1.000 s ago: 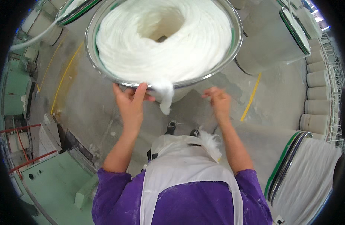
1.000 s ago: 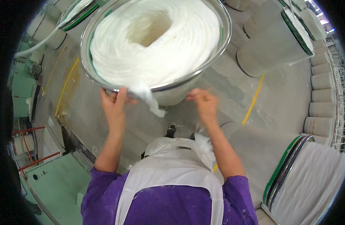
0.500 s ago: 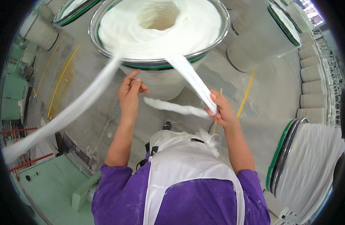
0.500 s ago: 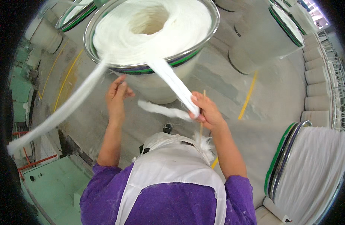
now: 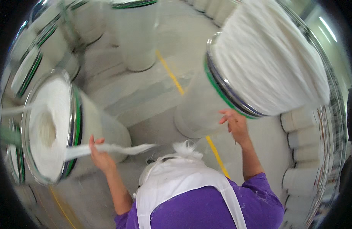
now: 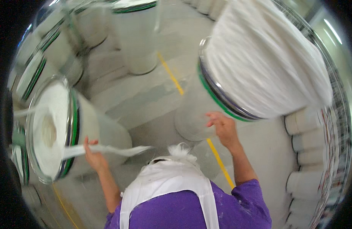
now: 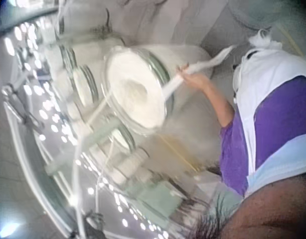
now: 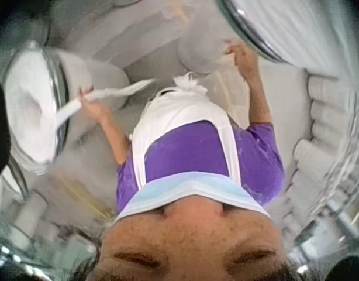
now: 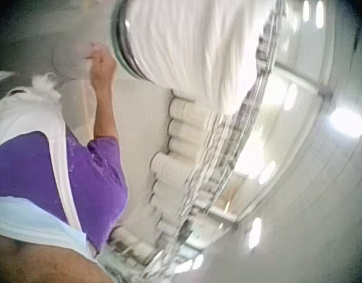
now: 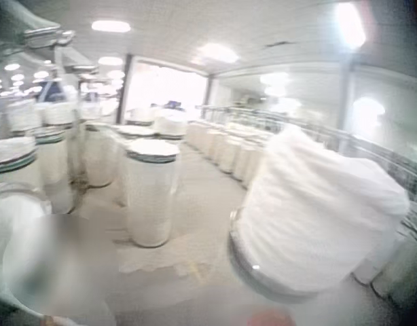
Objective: The person repeatedly pulls white yarn from large rolls, ties the ends together using a small wooden stick, and places the rolls back on the floor. The task is performed across multiple rolls in a factory setting.
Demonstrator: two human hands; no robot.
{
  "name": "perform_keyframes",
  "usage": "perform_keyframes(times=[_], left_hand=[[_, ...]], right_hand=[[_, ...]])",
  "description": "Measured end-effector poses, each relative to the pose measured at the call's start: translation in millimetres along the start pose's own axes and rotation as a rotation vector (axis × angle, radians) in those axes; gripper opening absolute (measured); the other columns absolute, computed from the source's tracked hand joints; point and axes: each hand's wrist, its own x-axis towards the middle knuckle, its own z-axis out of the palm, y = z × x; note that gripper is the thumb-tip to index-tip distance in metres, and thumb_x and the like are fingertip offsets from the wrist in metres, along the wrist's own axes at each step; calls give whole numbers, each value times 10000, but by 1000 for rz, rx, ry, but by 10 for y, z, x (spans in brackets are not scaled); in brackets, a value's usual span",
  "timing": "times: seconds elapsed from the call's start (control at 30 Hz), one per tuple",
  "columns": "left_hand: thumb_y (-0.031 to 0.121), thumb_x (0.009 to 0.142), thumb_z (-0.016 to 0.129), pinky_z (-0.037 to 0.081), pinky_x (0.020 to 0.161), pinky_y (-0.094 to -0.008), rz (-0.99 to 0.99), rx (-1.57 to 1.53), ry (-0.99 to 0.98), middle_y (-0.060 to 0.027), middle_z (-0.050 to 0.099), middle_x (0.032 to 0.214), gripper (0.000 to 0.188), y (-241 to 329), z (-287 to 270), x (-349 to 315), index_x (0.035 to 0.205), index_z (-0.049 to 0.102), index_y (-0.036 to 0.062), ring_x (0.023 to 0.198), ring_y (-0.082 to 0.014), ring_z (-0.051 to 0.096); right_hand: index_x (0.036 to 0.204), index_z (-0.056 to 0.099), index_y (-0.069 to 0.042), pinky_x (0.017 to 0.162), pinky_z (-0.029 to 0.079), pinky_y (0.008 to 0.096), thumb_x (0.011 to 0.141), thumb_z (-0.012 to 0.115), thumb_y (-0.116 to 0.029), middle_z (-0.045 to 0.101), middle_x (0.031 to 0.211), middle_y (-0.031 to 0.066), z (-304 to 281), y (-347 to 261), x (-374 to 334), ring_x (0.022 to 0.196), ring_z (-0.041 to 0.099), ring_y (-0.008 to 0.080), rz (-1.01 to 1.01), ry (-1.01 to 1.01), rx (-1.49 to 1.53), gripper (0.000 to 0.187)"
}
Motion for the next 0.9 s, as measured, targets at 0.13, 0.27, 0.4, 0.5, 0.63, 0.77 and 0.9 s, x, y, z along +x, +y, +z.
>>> perform_keyframes(times=[0.13, 0.27, 0.4, 0.5, 0.63, 0.77, 0.9], left_hand=[[325, 1003, 375, 378, 947, -359, 17, -113, 75, -110, 576, 1004, 476, -203, 187, 28, 1344, 436, -1, 986, -199, 514], [316, 988, 432, 400, 894, -336, -23, -17, 53, -86, 588, 940, 438, -371, 201, 17, 1274, 498, -8, 919, -177, 535], [292, 968, 489, 411, 862, -323, -136, 24, 0, -65, 601, 883, 376, -454, 152, -39, 1186, 558, -6, 859, -162, 549], [245, 954, 512, 423, 841, -314, -179, 46, -38, -66, 614, 888, 326, -508, 73, -116, 1164, 565, 2, 842, -159, 560], [153, 929, 534, 445, 820, -301, -365, -19, -78, -74, 630, 902, 283, -597, -88, -222, 1167, 546, -1, 840, -159, 582], [74, 902, 530, 465, 794, -295, -469, -49, -116, -95, 638, 917, 288, -702, -304, -344, 1171, 531, -28, 838, -164, 595], [40, 892, 530, 497, 778, -319, -479, -17, -117, -125, 640, 916, 269, -758, -461, -392, 1151, 533, -32, 815, -199, 612]], right_hand=[[986, 639, -24, 781, 460, 339, 941, 527, -222, 664, 930, 111, -788, 189, -133, 870, 594, 239, -42, 345, -378, 232], [954, 640, -30, 787, 448, 408, 921, 546, -234, 641, 921, 131, -1170, 453, -158, 883, 559, 328, -40, 305, -853, 227], [911, 624, -34, 787, 430, 432, 903, 551, -219, 618, 919, 136, -1370, 578, -160, 881, 543, 345, -152, 307, -928, 200], [950, 591, -25, 810, 413, 439, 909, 541, -234, 606, 921, 146, -1422, 648, -117, 908, 530, 354, -132, 250, -1024, 218], [966, 567, 3, 812, 396, 460, 933, 508, -260, 587, 918, 181, -1407, 837, -29, 894, 511, 381, -143, 251, -1095, 271], [964, 562, 10, 797, 384, 484, 954, 467, -271, 570, 913, 217, -1389, 1083, 35, 880, 499, 409, -190, 222, -1074, 298], [962, 564, 25, 796, 379, 499, 947, 474, -258, 566, 928, 249, -1288, 1181, 125, 881, 494, 434, -87, 228, -1032, 298]])
